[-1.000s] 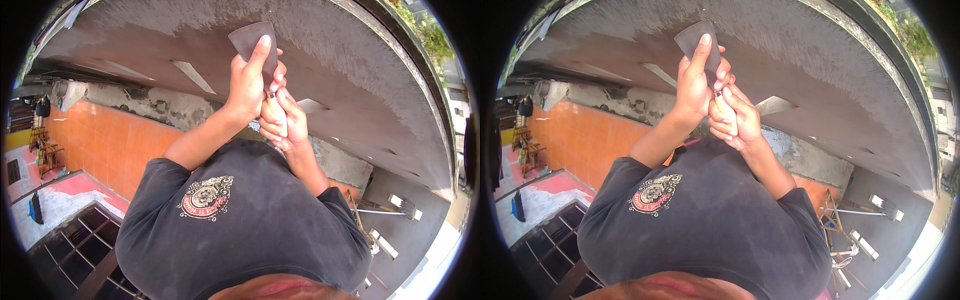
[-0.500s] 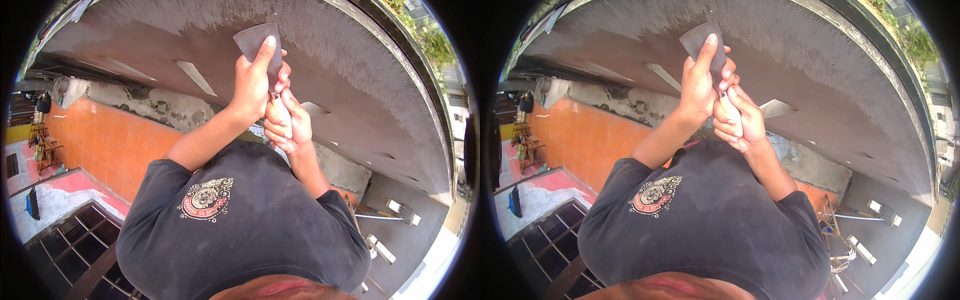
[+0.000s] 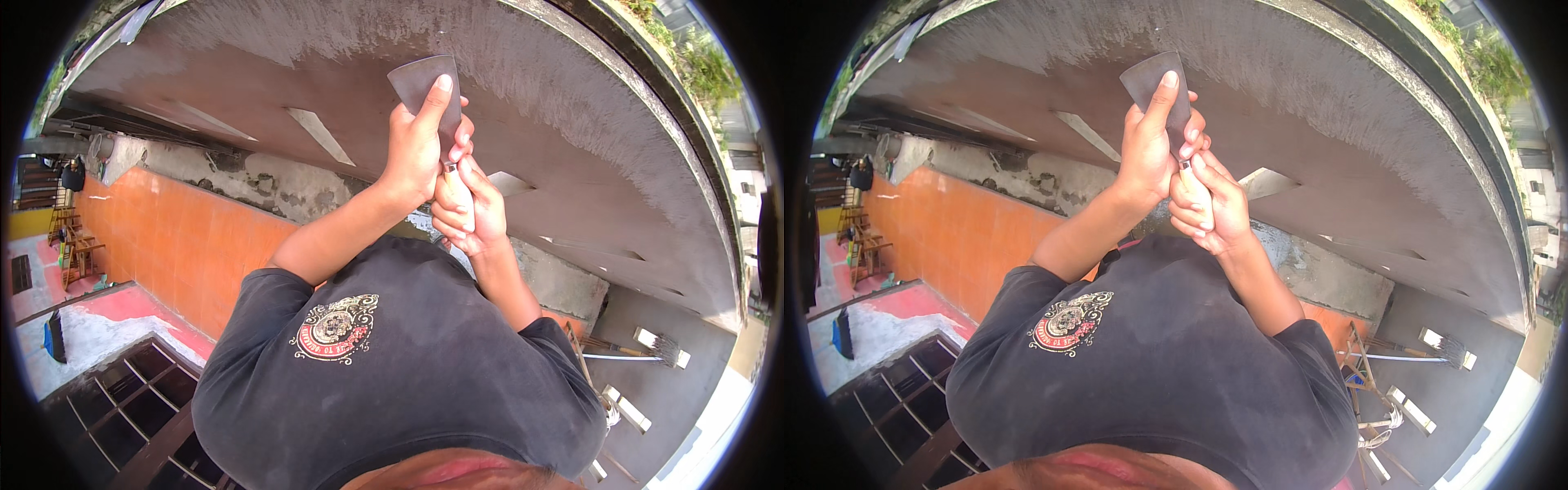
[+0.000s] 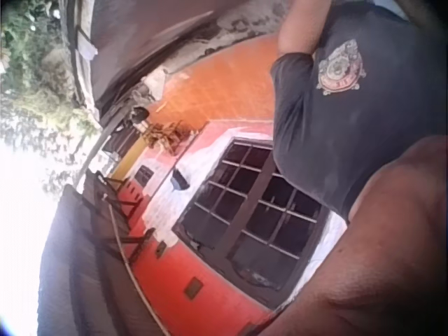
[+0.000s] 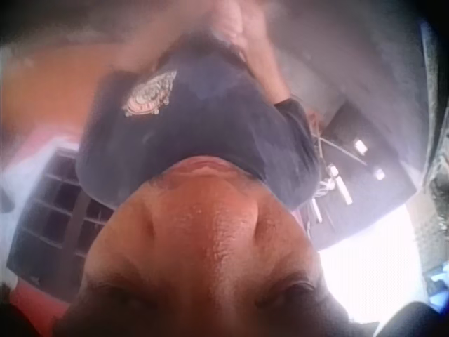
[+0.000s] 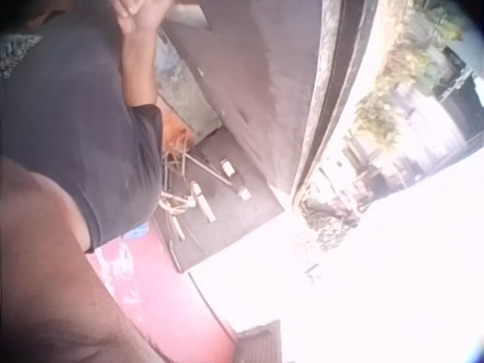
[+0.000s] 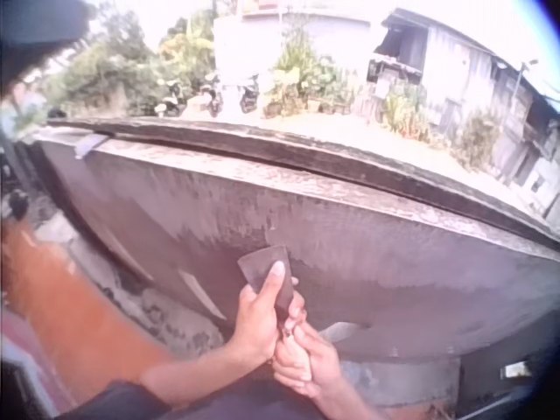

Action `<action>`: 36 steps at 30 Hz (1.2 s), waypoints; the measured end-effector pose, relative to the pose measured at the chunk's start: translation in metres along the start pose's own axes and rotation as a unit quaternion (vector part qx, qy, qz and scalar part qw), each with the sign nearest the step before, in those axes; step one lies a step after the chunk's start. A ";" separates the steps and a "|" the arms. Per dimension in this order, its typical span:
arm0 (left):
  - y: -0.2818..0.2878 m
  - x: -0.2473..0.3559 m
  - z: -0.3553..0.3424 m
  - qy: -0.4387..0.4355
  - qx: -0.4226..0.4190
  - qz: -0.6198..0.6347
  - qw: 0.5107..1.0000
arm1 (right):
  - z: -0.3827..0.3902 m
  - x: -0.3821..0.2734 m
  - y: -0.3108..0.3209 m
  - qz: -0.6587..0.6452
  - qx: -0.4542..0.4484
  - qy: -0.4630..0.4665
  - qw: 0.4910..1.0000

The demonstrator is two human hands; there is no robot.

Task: The person uses a trowel to apply and smooth plaster onto a curved wall surface. They repeatedly scoop material and spread it evenly across the wall, occasionally wiping the trowel clean.

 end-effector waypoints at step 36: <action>-0.018 -0.047 0.022 0.073 -0.127 0.083 0.986 | 0.052 -0.022 0.025 0.071 0.093 0.012 0.993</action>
Point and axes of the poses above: each hand's wrist, its own z-axis away from the middle knuckle, its own y-axis out of the back of the hand, x = y × z, the point moved 10 cm from there along -z, towards the middle knuckle, and after that the axes turned 4 degrees about x, right-handed, at the moved point
